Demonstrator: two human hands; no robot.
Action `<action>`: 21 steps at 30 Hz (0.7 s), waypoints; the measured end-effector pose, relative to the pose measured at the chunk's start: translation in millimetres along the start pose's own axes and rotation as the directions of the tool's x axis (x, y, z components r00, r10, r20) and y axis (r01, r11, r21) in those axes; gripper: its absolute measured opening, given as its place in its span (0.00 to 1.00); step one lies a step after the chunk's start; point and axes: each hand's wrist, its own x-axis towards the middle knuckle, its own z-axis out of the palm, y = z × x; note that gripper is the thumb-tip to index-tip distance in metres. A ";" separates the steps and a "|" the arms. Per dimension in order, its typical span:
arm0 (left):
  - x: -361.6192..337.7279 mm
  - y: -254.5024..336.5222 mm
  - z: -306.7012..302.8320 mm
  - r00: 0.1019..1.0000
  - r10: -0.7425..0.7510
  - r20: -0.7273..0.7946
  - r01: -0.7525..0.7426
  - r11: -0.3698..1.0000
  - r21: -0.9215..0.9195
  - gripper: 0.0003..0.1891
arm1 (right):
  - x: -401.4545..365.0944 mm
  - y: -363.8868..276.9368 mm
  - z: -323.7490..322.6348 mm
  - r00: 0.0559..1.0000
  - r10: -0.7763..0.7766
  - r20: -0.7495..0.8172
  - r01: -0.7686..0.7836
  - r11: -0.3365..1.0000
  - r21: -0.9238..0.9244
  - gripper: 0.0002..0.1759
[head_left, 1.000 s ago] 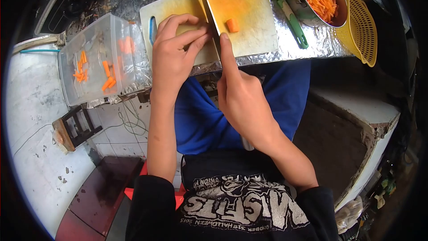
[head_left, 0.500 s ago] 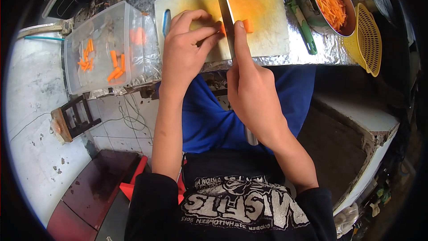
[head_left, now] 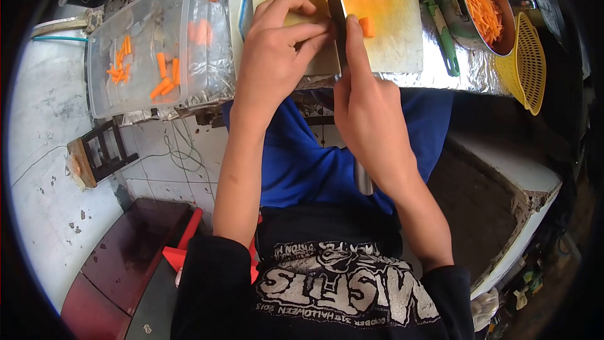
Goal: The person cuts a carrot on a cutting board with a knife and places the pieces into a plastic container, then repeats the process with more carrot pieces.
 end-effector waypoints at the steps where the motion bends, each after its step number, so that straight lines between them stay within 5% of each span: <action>1: -0.2 0.5 0.0 1.000 -0.007 0.010 0.007 1.000 0.006 0.09 | 4.1 2.5 0.0 0.999 -0.035 -0.005 0.035 0.999 -0.009 0.41; 17: -2.3 -6.6 0.8 0.999 0.044 -0.020 -0.043 0.997 0.065 0.10 | 4.1 -0.7 -1.4 0.990 -0.128 -0.061 0.126 0.991 -0.038 0.38; 21: -2.2 -5.6 1.4 0.998 0.048 -0.029 -0.046 0.997 0.054 0.10 | 1.2 -6.1 0.6 0.999 -0.053 -0.011 0.052 0.996 -0.076 0.40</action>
